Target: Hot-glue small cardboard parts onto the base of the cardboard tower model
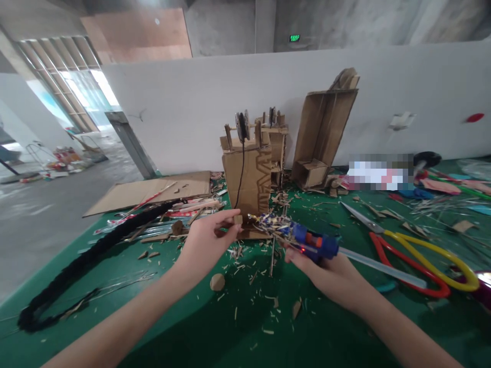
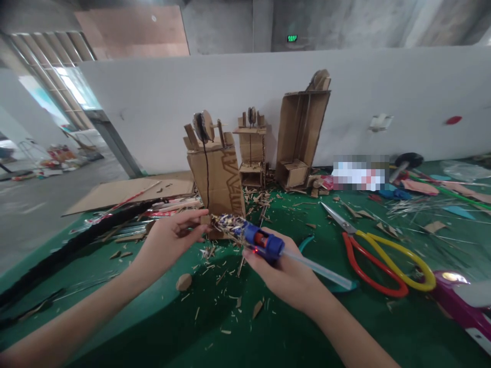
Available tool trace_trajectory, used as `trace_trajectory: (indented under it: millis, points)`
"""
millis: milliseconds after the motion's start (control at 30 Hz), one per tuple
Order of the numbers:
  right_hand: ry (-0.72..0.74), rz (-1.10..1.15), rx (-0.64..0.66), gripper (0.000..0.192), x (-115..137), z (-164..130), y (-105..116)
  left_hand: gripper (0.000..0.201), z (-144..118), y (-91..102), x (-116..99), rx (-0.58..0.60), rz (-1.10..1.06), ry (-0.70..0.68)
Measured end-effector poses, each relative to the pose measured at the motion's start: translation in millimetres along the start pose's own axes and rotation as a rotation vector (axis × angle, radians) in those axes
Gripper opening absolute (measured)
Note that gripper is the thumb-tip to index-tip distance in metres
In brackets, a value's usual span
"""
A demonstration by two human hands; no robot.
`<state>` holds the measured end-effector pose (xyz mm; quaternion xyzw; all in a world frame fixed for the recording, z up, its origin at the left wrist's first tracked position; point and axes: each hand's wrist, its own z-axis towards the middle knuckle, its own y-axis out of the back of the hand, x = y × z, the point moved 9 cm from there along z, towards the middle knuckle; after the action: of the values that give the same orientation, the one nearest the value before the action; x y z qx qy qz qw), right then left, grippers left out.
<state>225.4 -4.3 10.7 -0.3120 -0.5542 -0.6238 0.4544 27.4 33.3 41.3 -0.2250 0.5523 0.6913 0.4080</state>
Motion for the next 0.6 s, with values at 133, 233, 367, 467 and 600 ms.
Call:
trace_trajectory:
  millis: [133,233,367,467,600]
  points:
    - [0.053,-0.051,0.055,0.019,4,0,-9,0.032,-2,-1.0,-3,0.003,0.082,-0.016]
    - [0.067,-0.071,0.041,0.019,-1,-1,-10,0.032,-4,-1.5,-7,0.002,0.13,-0.072]
    - [0.064,-0.087,0.041,0.019,-5,-2,-11,0.03,-5,-0.7,-11,-0.012,0.136,-0.119]
    - [0.069,-0.096,0.096,0.02,-2,-1,-15,0.029,-5,0.1,-13,-0.018,0.134,-0.114]
    - [0.058,-0.105,0.096,0.023,-1,0,-15,0.029,-5,0.6,-15,-0.024,0.122,-0.103]
